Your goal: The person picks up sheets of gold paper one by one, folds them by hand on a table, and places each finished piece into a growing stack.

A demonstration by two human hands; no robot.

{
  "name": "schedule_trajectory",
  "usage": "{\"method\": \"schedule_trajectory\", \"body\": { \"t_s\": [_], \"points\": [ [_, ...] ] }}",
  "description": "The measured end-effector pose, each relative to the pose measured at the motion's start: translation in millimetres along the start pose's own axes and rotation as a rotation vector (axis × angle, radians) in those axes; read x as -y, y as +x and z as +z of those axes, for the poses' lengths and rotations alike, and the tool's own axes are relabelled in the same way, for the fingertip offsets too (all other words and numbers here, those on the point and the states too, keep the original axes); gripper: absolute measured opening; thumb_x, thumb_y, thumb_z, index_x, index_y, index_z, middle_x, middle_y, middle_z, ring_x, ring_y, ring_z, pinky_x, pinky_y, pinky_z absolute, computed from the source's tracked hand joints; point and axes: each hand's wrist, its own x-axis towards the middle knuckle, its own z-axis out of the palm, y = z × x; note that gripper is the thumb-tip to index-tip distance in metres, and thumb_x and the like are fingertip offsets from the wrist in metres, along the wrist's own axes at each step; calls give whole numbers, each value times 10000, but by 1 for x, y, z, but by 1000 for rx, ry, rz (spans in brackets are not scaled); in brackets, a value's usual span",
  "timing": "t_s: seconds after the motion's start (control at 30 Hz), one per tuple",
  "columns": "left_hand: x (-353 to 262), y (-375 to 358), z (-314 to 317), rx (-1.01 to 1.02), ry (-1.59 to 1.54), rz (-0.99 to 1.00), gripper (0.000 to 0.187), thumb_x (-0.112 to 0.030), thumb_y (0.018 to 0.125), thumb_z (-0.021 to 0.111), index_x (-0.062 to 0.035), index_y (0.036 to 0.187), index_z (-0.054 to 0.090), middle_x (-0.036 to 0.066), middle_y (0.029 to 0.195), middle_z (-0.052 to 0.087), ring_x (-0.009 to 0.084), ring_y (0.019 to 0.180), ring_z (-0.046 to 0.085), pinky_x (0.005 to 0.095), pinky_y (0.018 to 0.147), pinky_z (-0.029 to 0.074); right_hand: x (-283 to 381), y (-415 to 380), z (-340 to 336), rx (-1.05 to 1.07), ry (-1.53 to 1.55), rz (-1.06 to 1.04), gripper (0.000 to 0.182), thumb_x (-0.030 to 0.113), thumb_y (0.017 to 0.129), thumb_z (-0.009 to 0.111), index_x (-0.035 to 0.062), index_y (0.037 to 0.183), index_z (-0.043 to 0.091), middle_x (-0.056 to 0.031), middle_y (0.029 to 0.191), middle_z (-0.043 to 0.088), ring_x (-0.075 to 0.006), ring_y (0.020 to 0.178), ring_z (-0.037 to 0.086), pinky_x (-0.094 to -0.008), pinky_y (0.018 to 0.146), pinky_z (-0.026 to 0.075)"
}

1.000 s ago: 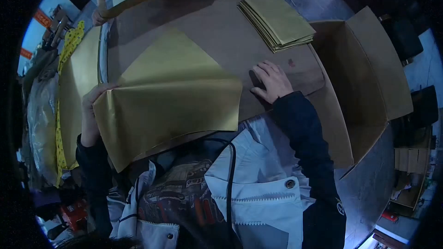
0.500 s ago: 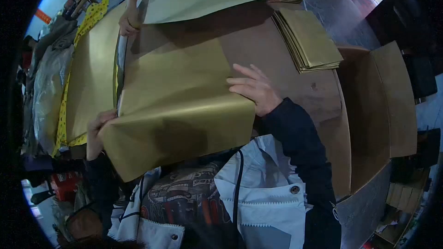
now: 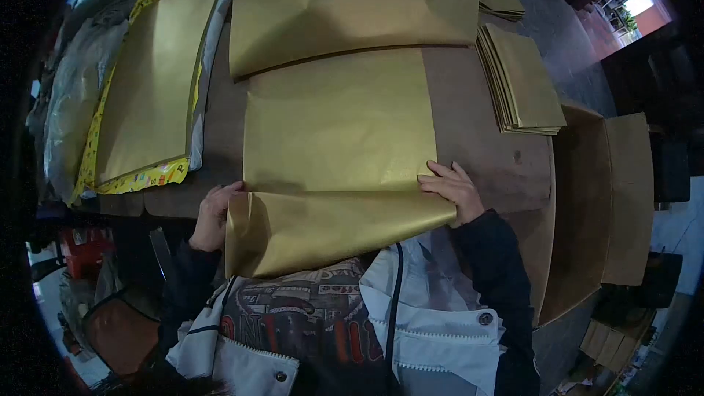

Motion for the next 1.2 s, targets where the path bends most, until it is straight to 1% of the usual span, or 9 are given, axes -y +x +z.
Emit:
{"method": "schedule_trajectory", "body": {
  "t_s": [0.23, 0.3, 0.33, 0.37, 0.43, 0.77, 0.9, 1.0, 1.2],
  "points": [
    [-2, 49, -21, 161, -400, -319, 173, -133, 879, 573, -21, 937, 690, 89, 769, 649, 196, 695, 619, 313, 603, 478, -74, 18, 31, -257, -2, 159, 250, 188, 871, 526, 36, 977, 693, -156, 993, 692, -354, 977, 643, -417, 791, 527],
    [2, 63, -28, 301, -563, -630, 239, -195, 936, 537, -4, 933, 680, 10, 618, 565, 97, 541, 512, 283, 509, 430, -163, 37, 80, -414, 1106, 725, 317, 287, 903, 511, 43, 995, 690, -184, 995, 676, -376, 959, 630, -445, 865, 487],
    [5, 69, -29, 301, -563, -627, 239, -195, 936, 537, -4, 933, 680, 10, 618, 565, 97, 541, 512, 283, 509, 430, -130, 52, 82, -644, 925, 217, 349, 323, 885, 555, 17, 985, 691, -219, 947, 668, -356, 879, 648, -422, 755, 512],
    [9, 73, -28, 390, -574, -668, 257, -218, 946, 530, -6, 898, 667, 10, 617, 562, 87, 541, 511, 261, 508, 423, -100, 54, 43, -645, 924, 215, 349, 323, 885, 555, 17, 985, 691, -219, 947, 668, -356, 879, 648, -422, 755, 512],
    [12, 77, -30, 478, -582, -708, 283, -241, 957, 522, -8, 864, 654, 10, 616, 560, 77, 540, 511, 240, 508, 416, 12, 80, 3, -165, -219, 611, 411, 404, 860, 572, 22, 919, 712, -222, 855, 667, -369, 819, 644, -422, 734, 506],
    [63, 124, -29, 72, -859, -495, 314, -167, 896, 648, 34, 1081, 494, 7, 695, 597, 68, 599, 571, 189, 519, 435, 10, 77, 6, -215, -178, 619, 455, 455, 861, 559, 18, 866, 685, -224, 824, 663, -398, 806, 635, -473, 735, 495],
    [78, 166, -29, 62, -479, -366, 164, -143, 867, 660, -16, 790, 590, 8, 708, 586, 58, 596, 497, 237, 535, 403, 6, 62, 11, -282, -58, 589, 381, 395, 887, 568, 21, 832, 612, -218, 746, 628, -413, 755, 621, -490, 685, 488],
    [73, 189, -21, -79, -449, -94, 208, -165, 872, 652, -15, 765, 556, 8, 671, 565, 66, 622, 488, 265, 548, 406, -3, 55, 17, -422, -47, 536, 338, 366, 917, 530, 40, 860, 595, -229, 753, 618, -436, 739, 607, -512, 672, 477],
    [93, 215, -5, -165, -165, -203, 241, -190, 809, 662, -1, 746, 527, 136, 648, 553, 250, 597, 544, 363, 576, 438, 1, 71, 15, -270, -335, 726, 317, 369, 944, 468, 75, 888, 574, -233, 808, 633, -464, 772, 596, -555, 686, 459]
  ]
}}
